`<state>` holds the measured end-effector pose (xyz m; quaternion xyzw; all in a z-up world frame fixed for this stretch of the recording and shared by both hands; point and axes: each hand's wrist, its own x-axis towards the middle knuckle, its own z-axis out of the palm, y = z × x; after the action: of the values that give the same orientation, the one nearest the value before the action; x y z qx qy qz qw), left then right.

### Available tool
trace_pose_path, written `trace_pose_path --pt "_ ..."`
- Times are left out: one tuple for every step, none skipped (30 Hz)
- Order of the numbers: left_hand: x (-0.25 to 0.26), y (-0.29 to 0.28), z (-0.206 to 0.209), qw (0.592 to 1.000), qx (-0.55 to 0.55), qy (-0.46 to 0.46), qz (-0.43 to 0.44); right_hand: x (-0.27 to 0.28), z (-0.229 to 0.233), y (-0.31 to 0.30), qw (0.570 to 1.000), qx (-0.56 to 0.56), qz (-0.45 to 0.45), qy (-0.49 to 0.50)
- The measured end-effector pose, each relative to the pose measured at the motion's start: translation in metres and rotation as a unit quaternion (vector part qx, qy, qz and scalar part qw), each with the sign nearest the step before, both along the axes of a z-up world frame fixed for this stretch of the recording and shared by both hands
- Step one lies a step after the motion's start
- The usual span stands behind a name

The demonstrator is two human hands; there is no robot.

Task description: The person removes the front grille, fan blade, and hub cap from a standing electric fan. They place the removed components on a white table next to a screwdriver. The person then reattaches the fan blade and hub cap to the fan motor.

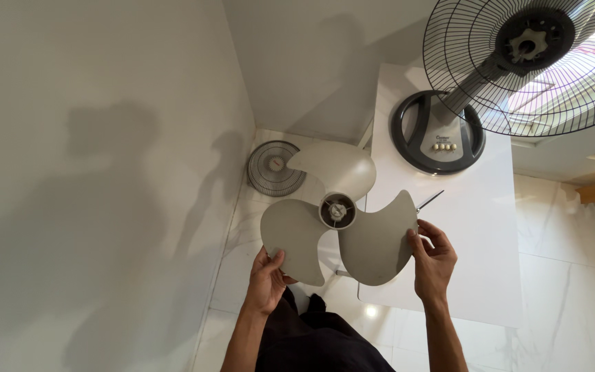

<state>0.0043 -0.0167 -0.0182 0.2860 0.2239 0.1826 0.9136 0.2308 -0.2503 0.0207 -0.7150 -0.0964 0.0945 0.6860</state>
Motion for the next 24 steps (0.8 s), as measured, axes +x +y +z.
trace_pose_path --pt "0.0 0.0 0.002 1.0 0.005 -0.008 -0.001 0.0 -0.002 -0.001 1.0 -0.001 0.0 -0.001" --pt "0.0 0.0 0.004 1.0 0.009 -0.014 -0.001 0.0 -0.004 -0.002 1.0 -0.003 0.0 0.0" --pt "-0.001 -0.001 0.005 1.0 0.012 -0.02 -0.002 -0.001 -0.007 -0.003 1.0 -0.006 0.0 0.0" --pt "-0.002 -0.001 0.005 1.0 0.022 -0.014 -0.005 -0.001 -0.009 -0.004 1.0 0.001 0.0 0.004" --pt "-0.004 -0.002 0.005 0.999 0.031 -0.008 -0.008 -0.001 -0.011 -0.004 1.0 0.007 0.0 0.008" --pt "-0.005 -0.002 0.005 0.999 0.041 -0.002 -0.012 -0.001 -0.013 -0.004 1.0 0.014 0.0 0.011" --pt "-0.005 -0.003 0.004 0.998 0.057 0.0 -0.014 -0.001 -0.014 -0.004 1.0 0.013 0.004 0.004" --pt "-0.007 -0.004 0.003 0.997 0.073 0.003 -0.017 -0.001 -0.016 -0.005 1.0 0.012 0.009 -0.001" --pt "-0.009 -0.005 0.001 0.996 0.088 0.007 -0.02 -0.001 -0.017 -0.006 1.0 0.011 0.013 -0.007" --pt "-0.01 -0.005 -0.001 0.995 0.092 0.008 -0.021 -0.002 -0.017 -0.006 1.0 0.012 0.015 -0.011" --pt "-0.011 -0.006 -0.002 0.995 0.097 0.009 -0.023 -0.003 -0.018 -0.006 1.0 0.013 0.018 -0.015" --pt "-0.012 -0.007 -0.004 0.995 0.1 0.012 -0.025 -0.004 -0.018 -0.007 1.0 0.013 0.021 -0.019" --pt "-0.013 -0.007 -0.005 0.994 0.101 0.015 -0.025 -0.004 -0.019 -0.007 0.999 0.01 0.02 -0.023" --pt "-0.013 -0.006 -0.007 0.994 0.103 0.018 -0.026 -0.004 -0.019 -0.006 0.999 0.008 0.02 -0.029" --pt "-0.013 -0.006 -0.008 0.994 0.104 0.02 -0.026 -0.005 -0.02 -0.005 0.999 0.006 0.02 -0.034" --pt "-0.015 -0.006 -0.008 0.994 0.107 0.018 -0.027 -0.006 -0.021 -0.005 0.999 0.01 0.021 -0.031" --pt "-0.017 -0.006 -0.008 0.993 0.11 0.015 -0.028 -0.006 -0.022 -0.004 0.999 0.015 0.022 -0.029" --pt "-0.017 -0.005 -0.008 0.993 0.113 0.011 -0.028 -0.006 -0.022 -0.003 0.999 0.02 0.023 -0.028" --pt "-0.017 -0.005 -0.007 0.993 0.117 0.014 -0.029 -0.006 -0.023 -0.002 0.999 0.02 0.023 -0.024" --pt "-0.019 -0.005 -0.007 0.992 0.121 0.017 -0.029 -0.007 -0.024 -0.001 0.999 0.021 0.023 -0.02" --pt "-0.02 -0.005 -0.006 0.992 0.125 0.021 -0.03 -0.008 -0.025 -0.001 0.999 0.021 0.023 -0.015" --pt "-0.021 -0.005 -0.006 0.991 0.127 0.025 -0.03 -0.009 -0.026 0.0 1.0 0.018 0.023 -0.009" --pt "-0.021 -0.004 -0.005 0.991 0.13 0.029 -0.03 -0.01 -0.027 0.0 1.0 0.015 0.022 -0.003" --pt "-0.021 -0.003 -0.005 0.99 0.133 0.033 -0.029 -0.01 -0.027 0.001 1.0 0.012 0.021 0.002"
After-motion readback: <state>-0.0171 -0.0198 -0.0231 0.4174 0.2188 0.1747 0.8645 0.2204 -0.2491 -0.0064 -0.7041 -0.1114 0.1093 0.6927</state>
